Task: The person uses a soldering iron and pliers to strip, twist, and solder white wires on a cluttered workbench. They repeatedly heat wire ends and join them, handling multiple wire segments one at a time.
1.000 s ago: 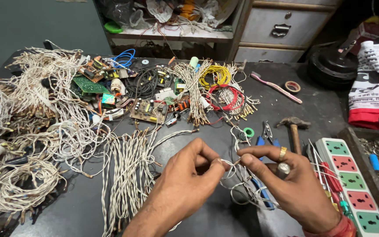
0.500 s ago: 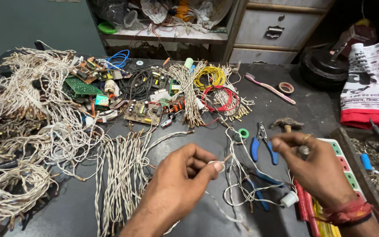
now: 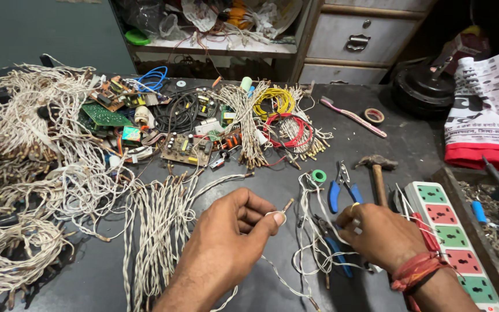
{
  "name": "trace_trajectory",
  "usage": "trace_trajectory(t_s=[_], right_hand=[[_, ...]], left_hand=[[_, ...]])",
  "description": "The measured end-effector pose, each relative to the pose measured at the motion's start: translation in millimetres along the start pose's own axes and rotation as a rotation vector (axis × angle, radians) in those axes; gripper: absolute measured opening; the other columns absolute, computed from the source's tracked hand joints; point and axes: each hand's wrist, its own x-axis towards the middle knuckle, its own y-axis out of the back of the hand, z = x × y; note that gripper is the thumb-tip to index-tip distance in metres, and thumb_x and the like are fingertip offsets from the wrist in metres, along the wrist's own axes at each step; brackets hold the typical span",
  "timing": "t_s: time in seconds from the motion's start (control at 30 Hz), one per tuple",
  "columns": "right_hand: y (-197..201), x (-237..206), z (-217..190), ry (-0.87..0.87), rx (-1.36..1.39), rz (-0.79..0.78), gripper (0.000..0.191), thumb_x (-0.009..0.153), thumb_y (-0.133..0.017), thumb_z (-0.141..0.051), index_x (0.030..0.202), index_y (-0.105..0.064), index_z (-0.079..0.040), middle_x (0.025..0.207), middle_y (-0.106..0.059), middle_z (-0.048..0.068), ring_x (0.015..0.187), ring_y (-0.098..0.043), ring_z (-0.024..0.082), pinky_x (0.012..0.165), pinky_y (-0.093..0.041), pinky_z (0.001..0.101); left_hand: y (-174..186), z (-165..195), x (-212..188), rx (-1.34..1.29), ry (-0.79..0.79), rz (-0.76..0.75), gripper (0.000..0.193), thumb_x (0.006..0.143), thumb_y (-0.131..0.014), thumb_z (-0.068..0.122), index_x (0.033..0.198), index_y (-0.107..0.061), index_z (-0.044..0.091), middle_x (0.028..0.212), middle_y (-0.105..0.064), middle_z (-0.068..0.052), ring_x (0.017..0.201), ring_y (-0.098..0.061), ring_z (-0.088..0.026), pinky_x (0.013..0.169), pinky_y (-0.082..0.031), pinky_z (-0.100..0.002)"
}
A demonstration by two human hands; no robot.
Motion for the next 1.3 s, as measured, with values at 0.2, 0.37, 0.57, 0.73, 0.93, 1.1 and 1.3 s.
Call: trace_trajectory(t_s=[0.2,0.37,0.57,0.73,0.93,1.1,1.3], right_hand=[[0,5,12,-0.099,0.001,0.14,0.033,0.089,-0.071,-0.042,0.116,-0.071,-0.023,0.105,-0.078,0.007,0.101,-0.076,0.03,0.09,-0.058,0.0432],[7,16,34,-0.131,0.109,0.408,0.039,0.09,-0.072,-0.037,0.125,-0.068,-0.021,0.107,-0.077,0.013,0.1,-0.074,0.035,0.088,-0.056,0.0461],[10,54,29,0.062,0.402,0.498,0.044,0.088,-0.072,-0.038,0.126,-0.07,-0.016,0.115,-0.076,0.01,0.104,-0.075,0.031,0.09,-0.056,0.0428],[19,71,13,0.035,0.228,0.527,0.052,0.084,-0.075,-0.037,0.133,-0.067,-0.023,0.118,-0.075,0.008,0.108,-0.07,0.033,0.09,-0.054,0.0457],[2,66,7,0.014,-0.055,0.333,0.044,0.086,-0.075,-0.045,0.127,-0.071,-0.03,0.119,-0.072,0.007,0.104,-0.072,0.033,0.084,-0.057,0.0467],[-1,93,9,0.032,-0.03,0.404,0.029,0.092,-0.069,-0.039,0.119,-0.077,-0.033,0.107,-0.077,0.009,0.099,-0.074,0.034,0.081,-0.058,0.0475],[10,124,6,0.05,-0.061,0.449,0.03,0.091,-0.07,-0.037,0.12,-0.076,-0.033,0.109,-0.076,0.01,0.103,-0.072,0.033,0.086,-0.057,0.0473]], left_hand=[[0,-1,1,0.011,-0.014,0.02,0.029,0.084,-0.077,0.034,0.1,-0.074,0.011,0.082,-0.078,-0.003,0.076,-0.074,-0.013,0.074,-0.06,-0.029],[0,1,0,0.014,-0.011,0.031,0.029,0.084,-0.078,0.035,0.1,-0.074,0.011,0.08,-0.078,-0.003,0.074,-0.074,-0.013,0.073,-0.06,-0.03],[2,5,-3,0.001,0.013,0.051,0.03,0.083,-0.08,0.035,0.099,-0.075,0.01,0.08,-0.079,-0.003,0.073,-0.074,-0.013,0.072,-0.06,-0.03],[1,8,-3,-0.021,0.026,0.046,0.031,0.083,-0.08,0.036,0.099,-0.074,0.01,0.081,-0.079,-0.003,0.075,-0.075,-0.013,0.073,-0.06,-0.029],[2,8,-2,0.002,0.045,0.041,0.03,0.082,-0.08,0.036,0.099,-0.074,0.011,0.083,-0.08,-0.003,0.077,-0.075,-0.013,0.075,-0.059,-0.029],[-1,4,-1,-0.004,-0.003,0.048,0.029,0.082,-0.08,0.035,0.098,-0.075,0.01,0.081,-0.08,-0.003,0.076,-0.076,-0.013,0.075,-0.06,-0.03],[-4,2,1,-0.02,0.002,0.051,0.032,0.081,-0.081,0.035,0.098,-0.074,0.009,0.08,-0.08,-0.005,0.074,-0.077,-0.014,0.073,-0.062,-0.03]])
